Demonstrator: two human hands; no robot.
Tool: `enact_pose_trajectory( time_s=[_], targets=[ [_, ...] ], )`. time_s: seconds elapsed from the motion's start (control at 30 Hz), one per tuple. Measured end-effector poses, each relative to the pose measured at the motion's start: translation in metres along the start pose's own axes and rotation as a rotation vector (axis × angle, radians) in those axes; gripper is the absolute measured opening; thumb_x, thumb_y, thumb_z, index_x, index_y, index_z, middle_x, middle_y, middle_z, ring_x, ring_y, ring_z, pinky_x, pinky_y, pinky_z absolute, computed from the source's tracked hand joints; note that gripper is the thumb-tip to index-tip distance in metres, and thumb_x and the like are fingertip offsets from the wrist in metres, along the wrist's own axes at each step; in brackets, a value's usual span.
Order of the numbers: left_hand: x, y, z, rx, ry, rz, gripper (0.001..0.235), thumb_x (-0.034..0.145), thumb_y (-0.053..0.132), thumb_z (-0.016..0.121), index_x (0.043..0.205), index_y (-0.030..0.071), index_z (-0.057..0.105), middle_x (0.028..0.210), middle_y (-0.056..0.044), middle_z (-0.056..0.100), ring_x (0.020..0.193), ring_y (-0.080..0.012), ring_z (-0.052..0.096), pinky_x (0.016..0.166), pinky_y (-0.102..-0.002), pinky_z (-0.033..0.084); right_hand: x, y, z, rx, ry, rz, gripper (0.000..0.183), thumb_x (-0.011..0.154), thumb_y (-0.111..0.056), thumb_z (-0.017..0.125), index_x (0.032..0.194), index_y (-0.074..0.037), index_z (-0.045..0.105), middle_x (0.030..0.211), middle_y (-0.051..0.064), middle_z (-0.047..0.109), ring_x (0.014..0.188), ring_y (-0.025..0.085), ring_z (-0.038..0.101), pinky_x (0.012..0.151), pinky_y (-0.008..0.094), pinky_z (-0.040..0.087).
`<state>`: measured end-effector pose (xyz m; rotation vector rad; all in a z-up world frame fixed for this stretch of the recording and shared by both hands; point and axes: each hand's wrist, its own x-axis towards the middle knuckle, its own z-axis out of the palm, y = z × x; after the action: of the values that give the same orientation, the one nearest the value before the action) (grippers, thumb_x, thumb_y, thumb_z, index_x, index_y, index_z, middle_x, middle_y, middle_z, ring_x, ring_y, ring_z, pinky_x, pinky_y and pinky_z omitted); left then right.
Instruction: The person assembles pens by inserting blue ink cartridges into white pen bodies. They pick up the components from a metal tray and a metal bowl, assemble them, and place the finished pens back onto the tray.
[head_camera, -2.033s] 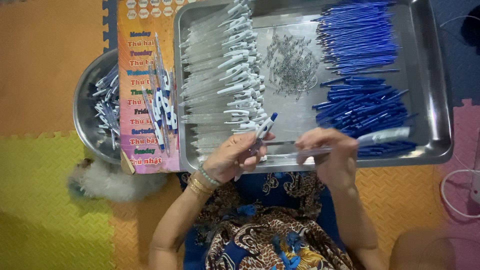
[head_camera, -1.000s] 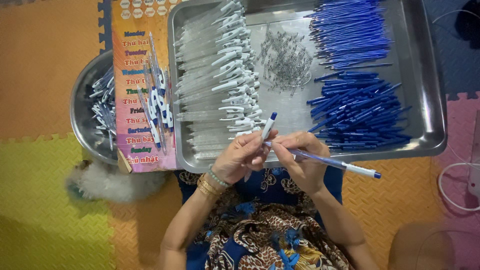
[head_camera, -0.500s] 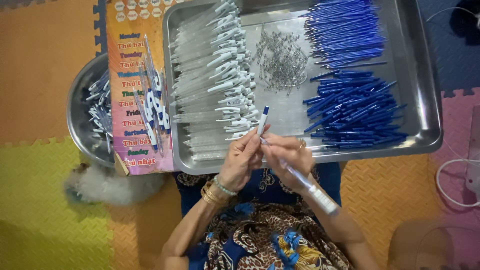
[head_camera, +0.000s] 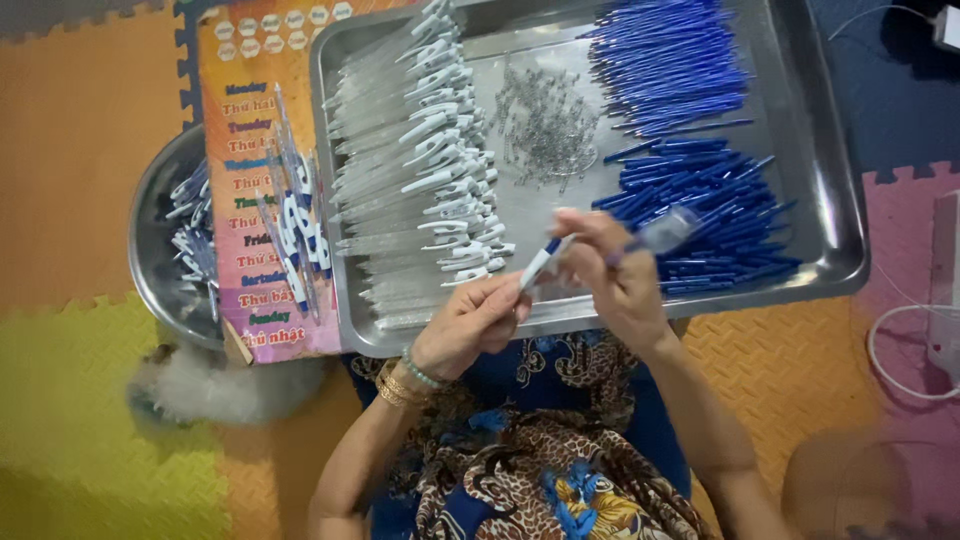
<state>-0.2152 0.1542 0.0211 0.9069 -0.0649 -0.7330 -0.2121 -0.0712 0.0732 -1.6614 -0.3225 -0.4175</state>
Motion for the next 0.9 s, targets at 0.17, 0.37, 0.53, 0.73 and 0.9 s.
enact_pose_trajectory(
  time_s=[0.17,0.37,0.53,0.73,0.9],
  targets=[
    [-0.005,0.014,0.015,-0.021,-0.076,-0.105,0.048,0.118,0.024,0.052,0.161,0.004,0.058,0.086,-0.006,0.054,0.050,0.0036,0.031,0.037,-0.014,0.027,0.000,0.002,0.002,0.196,-0.053,0.219,0.016,0.109,-0.008,0.070,0.103,0.005,0.075,0.056,0.008,0.062,0.047,0.012,0.054,0.048,0.026,0.047],
    [-0.001,-0.002,0.018,-0.008,-0.108,-0.162,0.052,0.118,0.028,0.053,0.164,0.003,0.053,0.087,-0.005,0.052,0.051,0.0030,0.035,0.039,-0.015,0.031,0.010,-0.005,-0.019,0.229,0.169,0.332,0.042,0.121,-0.038,0.048,0.096,-0.012,0.068,0.058,0.004,0.066,0.040,0.008,0.054,0.038,0.021,0.041],
    [0.007,0.006,0.024,-0.029,-0.130,-0.208,0.052,0.120,0.029,0.049,0.165,0.003,0.052,0.087,-0.003,0.051,0.053,0.0035,0.033,0.041,-0.014,0.029,0.021,0.000,-0.067,0.155,0.359,0.401,0.025,0.123,-0.039,0.046,0.112,-0.018,0.052,0.080,0.009,0.075,0.049,0.011,0.064,0.036,0.019,0.042],
    [0.023,-0.002,0.028,-0.002,-0.130,-0.261,0.053,0.118,0.029,0.054,0.162,0.001,0.053,0.101,-0.006,0.056,0.062,0.0006,0.044,0.043,-0.011,0.034,-0.016,0.052,-0.160,-0.246,0.392,0.425,0.025,0.129,-0.026,0.059,0.110,-0.011,0.058,0.081,0.008,0.069,0.055,0.012,0.060,0.040,0.020,0.040],
    [0.036,0.001,0.020,-0.001,-0.117,-0.334,0.049,0.116,0.033,0.057,0.157,0.004,0.059,0.108,-0.003,0.060,0.073,-0.0023,0.054,0.046,-0.010,0.041,-0.036,0.063,-0.185,-0.656,0.344,0.290,0.020,0.127,-0.015,0.078,0.118,0.002,0.076,0.067,0.015,0.062,0.057,0.024,0.063,0.051,0.034,0.046]
  ],
)
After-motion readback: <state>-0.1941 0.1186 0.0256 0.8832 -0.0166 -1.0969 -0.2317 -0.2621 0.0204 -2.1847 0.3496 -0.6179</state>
